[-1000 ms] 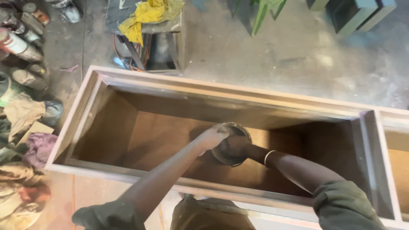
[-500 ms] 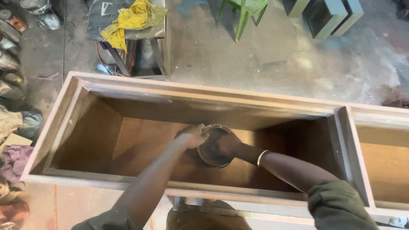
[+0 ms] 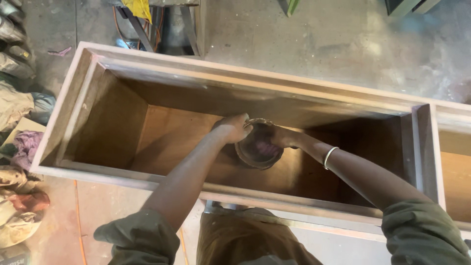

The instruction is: The person uses a spray gun to apply a light-colored finish to the interior of a wooden cabinet. They then retrieve a can of dark liquid and use a purple cloth to wipe the interior surfaces, applying a dark stain or finish.

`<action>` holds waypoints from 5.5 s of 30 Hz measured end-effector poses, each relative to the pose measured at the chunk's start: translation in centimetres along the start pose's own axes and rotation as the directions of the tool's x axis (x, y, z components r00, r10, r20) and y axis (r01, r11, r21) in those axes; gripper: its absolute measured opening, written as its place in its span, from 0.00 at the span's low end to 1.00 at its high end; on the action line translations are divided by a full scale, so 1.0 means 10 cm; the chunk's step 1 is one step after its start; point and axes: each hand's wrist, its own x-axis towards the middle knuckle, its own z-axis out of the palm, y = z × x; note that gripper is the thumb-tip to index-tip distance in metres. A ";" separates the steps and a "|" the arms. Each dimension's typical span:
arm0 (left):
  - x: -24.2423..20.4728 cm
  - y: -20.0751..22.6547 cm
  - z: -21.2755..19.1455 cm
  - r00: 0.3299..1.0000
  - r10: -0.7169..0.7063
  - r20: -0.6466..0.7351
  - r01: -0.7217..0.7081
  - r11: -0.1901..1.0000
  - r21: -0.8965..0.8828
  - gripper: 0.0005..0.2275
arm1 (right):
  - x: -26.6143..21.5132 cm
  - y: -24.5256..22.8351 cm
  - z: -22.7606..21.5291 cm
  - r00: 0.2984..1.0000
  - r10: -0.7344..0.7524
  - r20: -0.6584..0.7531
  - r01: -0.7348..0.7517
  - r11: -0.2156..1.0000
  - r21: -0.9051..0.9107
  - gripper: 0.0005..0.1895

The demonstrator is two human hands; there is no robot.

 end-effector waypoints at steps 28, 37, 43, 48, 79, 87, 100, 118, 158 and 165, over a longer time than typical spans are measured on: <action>0.00 -0.02 0.01 0.991 0.032 -0.131 -0.043 0.995 -0.086 0.15 | 0.03 0.47 0.12 0.983 0.046 0.178 -0.182 0.374 0.909 0.19; -0.06 0.02 -0.01 0.991 0.050 -0.123 -0.063 0.993 -0.104 0.16 | -0.21 -0.19 -0.08 0.967 -0.058 0.248 -0.180 0.530 0.829 0.37; -0.01 0.01 0.02 0.987 0.100 -0.122 -0.110 0.991 -0.078 0.15 | -0.02 -0.08 -0.02 0.982 -0.092 0.166 -0.025 0.805 0.592 0.43; 0.04 -0.06 0.09 0.988 0.121 -0.099 -0.128 0.989 -0.072 0.15 | 0.46 0.45 0.09 0.965 -0.175 0.197 0.172 0.985 0.032 0.39; 0.13 -0.12 0.04 0.999 0.047 -0.014 -0.047 0.998 -0.033 0.17 | 0.29 -0.27 0.38 0.996 -0.017 0.088 0.079 0.626 -0.776 0.15; 0.14 -0.11 0.04 0.999 0.039 -0.022 -0.040 0.997 -0.062 0.16 | 0.10 -0.04 0.01 0.931 -0.363 -0.045 0.358 0.929 -0.089 0.34; 0.06 -0.07 -0.03 1.000 0.008 -0.020 -0.009 0.996 -0.085 0.16 | 0.19 0.70 -0.07 0.998 -0.071 0.004 0.065 0.938 0.341 0.26; 0.17 -0.08 0.05 0.997 0.061 -0.041 -0.063 0.998 -0.030 0.13 | -0.12 -0.14 -0.22 0.993 -0.072 0.095 0.015 0.867 0.498 0.20; 0.11 -0.04 0.09 0.999 0.041 -0.002 -0.041 0.996 -0.079 0.16 | 0.14 -0.51 0.30 0.995 -0.075 0.062 0.097 0.689 -0.718 0.16; 0.14 -0.12 0.25 0.970 0.223 -0.101 -0.221 0.975 0.033 0.17 | 0.28 0.30 -0.12 0.915 -0.375 -0.150 0.392 0.914 0.103 0.31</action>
